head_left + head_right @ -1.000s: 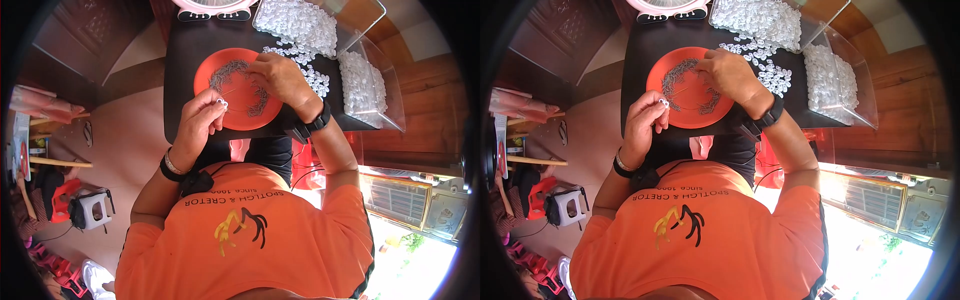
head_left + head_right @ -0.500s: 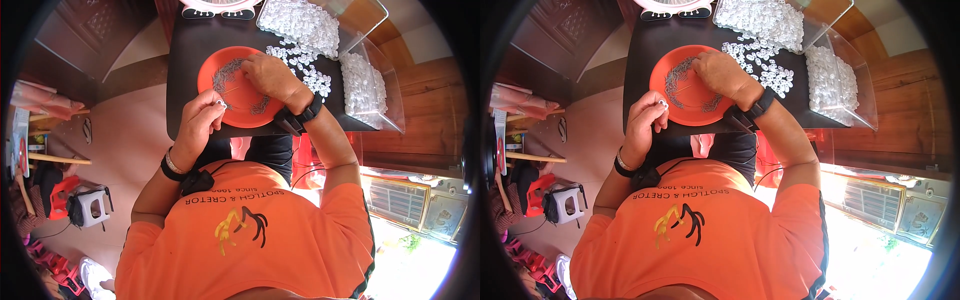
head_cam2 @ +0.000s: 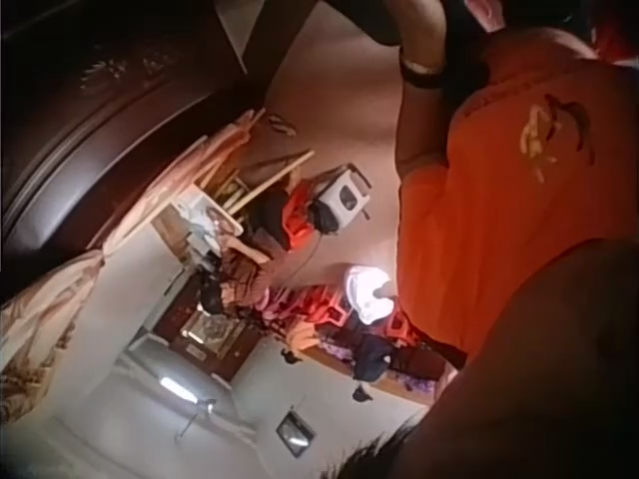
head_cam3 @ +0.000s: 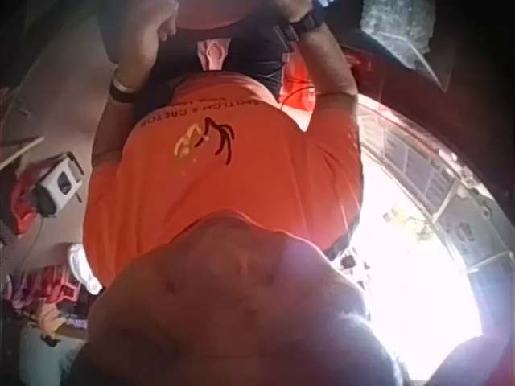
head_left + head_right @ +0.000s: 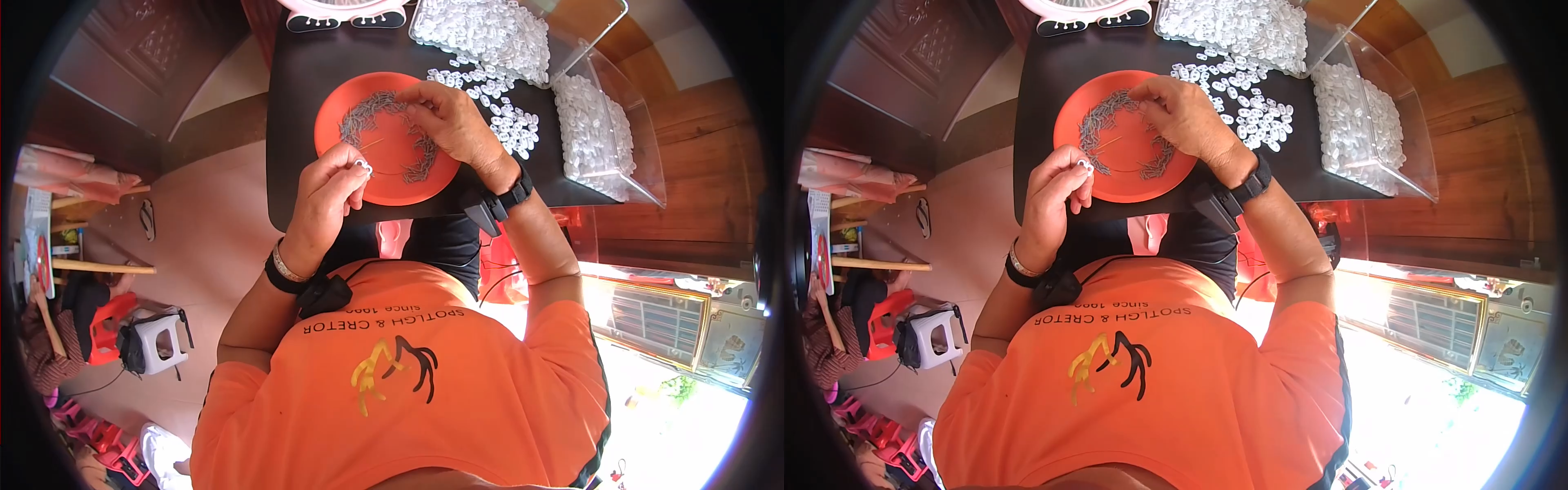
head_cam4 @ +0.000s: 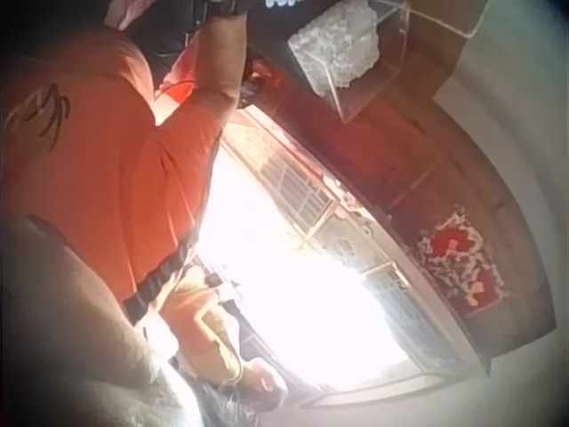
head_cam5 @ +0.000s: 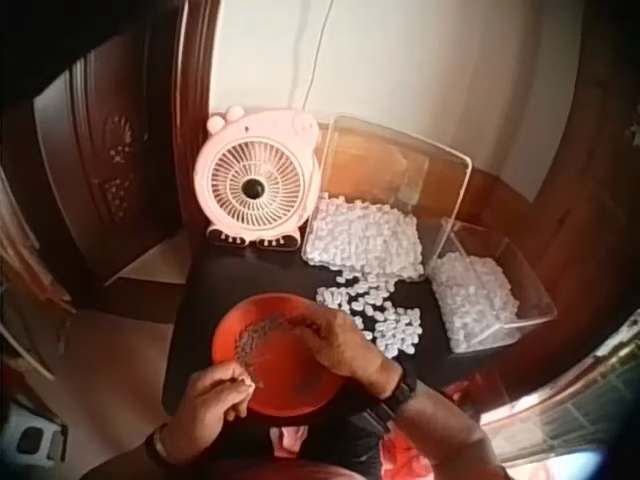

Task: Assembling small white plastic components by manually inserting thin metal pins into them.

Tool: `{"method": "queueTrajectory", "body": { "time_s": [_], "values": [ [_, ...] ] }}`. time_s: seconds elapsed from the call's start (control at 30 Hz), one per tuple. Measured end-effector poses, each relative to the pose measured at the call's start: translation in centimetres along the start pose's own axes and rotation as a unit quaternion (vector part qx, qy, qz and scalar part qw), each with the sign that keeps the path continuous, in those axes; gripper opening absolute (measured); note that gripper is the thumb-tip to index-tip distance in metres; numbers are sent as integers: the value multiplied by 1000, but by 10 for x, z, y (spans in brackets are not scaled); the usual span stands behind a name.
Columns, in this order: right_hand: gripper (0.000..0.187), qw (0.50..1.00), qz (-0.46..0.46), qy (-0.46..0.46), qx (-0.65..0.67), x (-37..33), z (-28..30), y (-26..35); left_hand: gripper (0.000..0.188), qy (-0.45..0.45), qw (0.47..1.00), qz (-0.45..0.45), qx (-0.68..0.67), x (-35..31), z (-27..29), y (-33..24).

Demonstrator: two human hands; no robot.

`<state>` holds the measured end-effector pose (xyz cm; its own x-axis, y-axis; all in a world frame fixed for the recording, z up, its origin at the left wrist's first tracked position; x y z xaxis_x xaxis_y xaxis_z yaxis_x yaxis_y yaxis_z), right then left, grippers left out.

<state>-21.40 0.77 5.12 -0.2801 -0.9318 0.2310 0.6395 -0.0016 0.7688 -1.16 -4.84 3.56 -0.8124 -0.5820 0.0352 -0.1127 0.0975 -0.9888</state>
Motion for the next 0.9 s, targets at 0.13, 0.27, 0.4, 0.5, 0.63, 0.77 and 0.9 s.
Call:
{"method": "queueTrajectory", "body": {
  "time_s": [0.13,0.27,0.4,0.5,0.63,0.77,0.9],
  "values": [
    [16,994,-54,46,78,-8,1,7,18,6,1000,-1,12,4,-3,0],
    [12,959,-94,53,264,-19,0,25,18,-2,1000,-8,12,6,-7,-1],
    [18,934,-108,62,336,-30,-8,36,19,3,999,-35,16,6,-11,-1],
    [18,930,-111,54,346,-36,-15,44,20,6,999,-41,29,5,-13,-2],
    [18,925,-86,55,367,-39,-26,41,20,9,998,-50,42,5,-14,0],
    [16,931,-83,56,351,-40,-31,42,22,8,996,-60,67,4,-13,1],
    [15,929,-84,53,357,-41,-29,43,23,3,995,-61,80,4,-13,2]
  ]
}}
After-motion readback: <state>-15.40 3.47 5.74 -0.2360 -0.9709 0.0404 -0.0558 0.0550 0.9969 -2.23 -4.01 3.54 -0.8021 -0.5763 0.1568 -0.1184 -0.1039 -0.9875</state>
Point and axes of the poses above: each hand's wrist, its own x-axis towards the middle knuckle, its own z-axis out of the back of the hand, y = z × x, the point moved 3 cm from there along x, towards the middle knuckle, and after that the axes turned 3 degrees about x, right-handed, at the moved point
